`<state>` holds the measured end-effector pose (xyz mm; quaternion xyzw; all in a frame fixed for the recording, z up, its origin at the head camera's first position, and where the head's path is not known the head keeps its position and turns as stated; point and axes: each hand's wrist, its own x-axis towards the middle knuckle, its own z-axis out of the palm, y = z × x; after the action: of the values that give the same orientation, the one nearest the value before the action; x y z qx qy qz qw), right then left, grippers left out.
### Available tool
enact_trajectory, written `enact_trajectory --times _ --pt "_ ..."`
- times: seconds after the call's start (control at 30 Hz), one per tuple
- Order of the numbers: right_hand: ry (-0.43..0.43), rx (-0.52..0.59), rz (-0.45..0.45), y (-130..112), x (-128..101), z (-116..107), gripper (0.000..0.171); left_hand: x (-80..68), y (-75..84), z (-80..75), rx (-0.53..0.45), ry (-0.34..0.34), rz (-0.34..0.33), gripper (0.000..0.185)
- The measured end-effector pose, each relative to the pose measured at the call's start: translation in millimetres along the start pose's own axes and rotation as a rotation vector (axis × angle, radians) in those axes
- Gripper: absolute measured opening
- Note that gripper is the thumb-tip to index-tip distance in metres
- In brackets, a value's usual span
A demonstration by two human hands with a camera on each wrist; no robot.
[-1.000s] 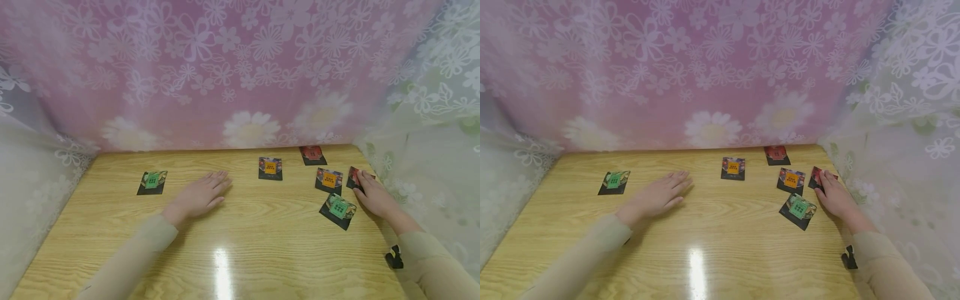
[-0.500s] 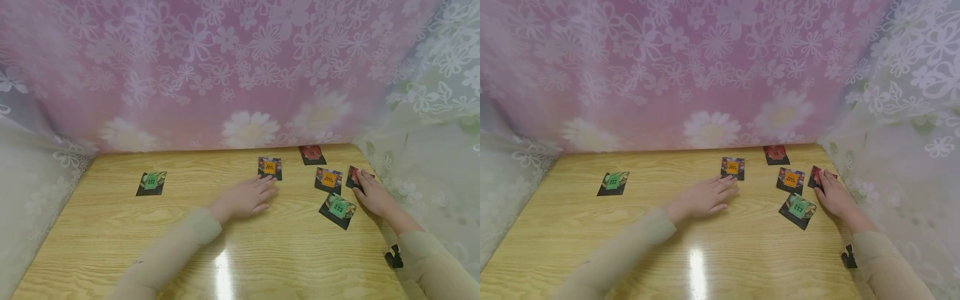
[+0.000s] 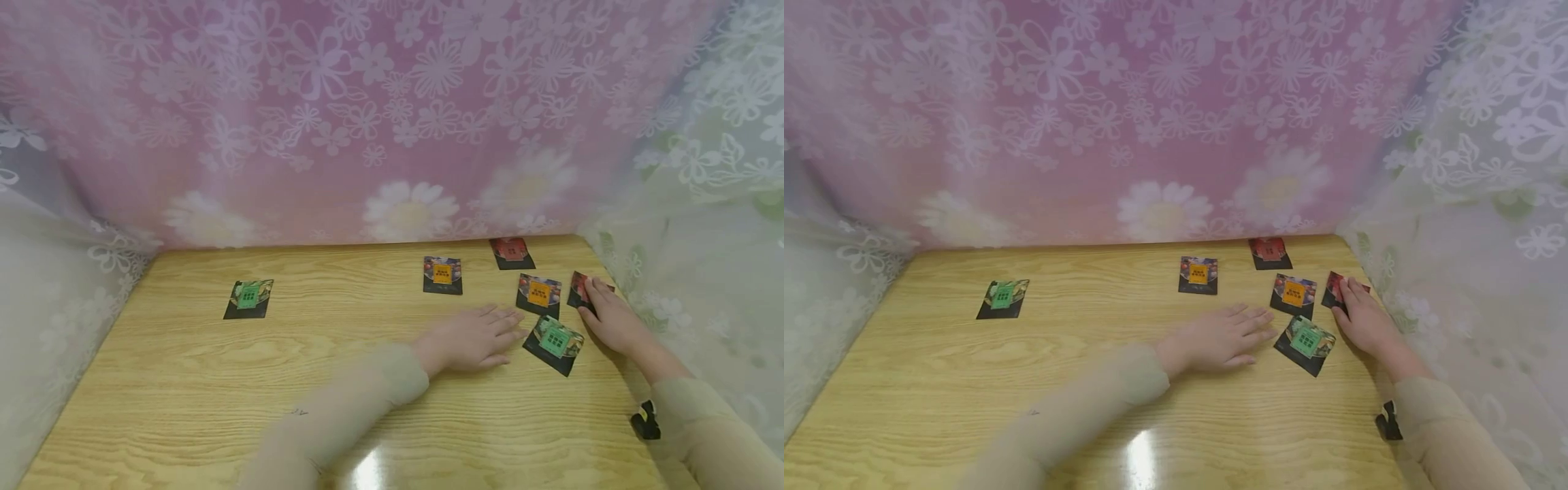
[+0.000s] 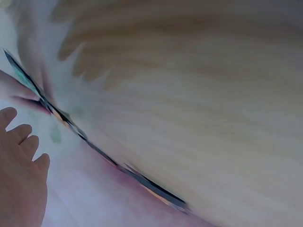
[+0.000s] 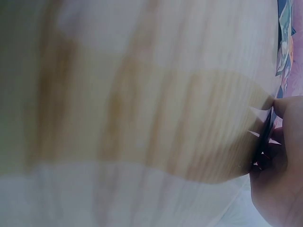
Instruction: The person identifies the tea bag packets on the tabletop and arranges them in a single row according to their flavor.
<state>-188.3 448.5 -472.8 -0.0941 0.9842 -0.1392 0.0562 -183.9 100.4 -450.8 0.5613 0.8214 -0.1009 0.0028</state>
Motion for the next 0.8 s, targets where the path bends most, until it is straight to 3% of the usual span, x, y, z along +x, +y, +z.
enact_trajectory --times 0.47,0.6,0.8 --pt "0.020 0.004 -0.002 5.8 -1.4 0.9 0.071 59.3 35.8 -9.5 0.091 -0.069 -0.005 0.066" --pt "0.009 0.004 -0.006 3.9 -1.1 1.2 0.071 65.0 42.3 -5.6 0.114 -0.126 -0.003 0.070" --pt "0.009 0.003 0.005 3.0 -0.5 3.8 0.071 62.2 44.6 -1.3 0.115 -0.216 -0.012 0.072"
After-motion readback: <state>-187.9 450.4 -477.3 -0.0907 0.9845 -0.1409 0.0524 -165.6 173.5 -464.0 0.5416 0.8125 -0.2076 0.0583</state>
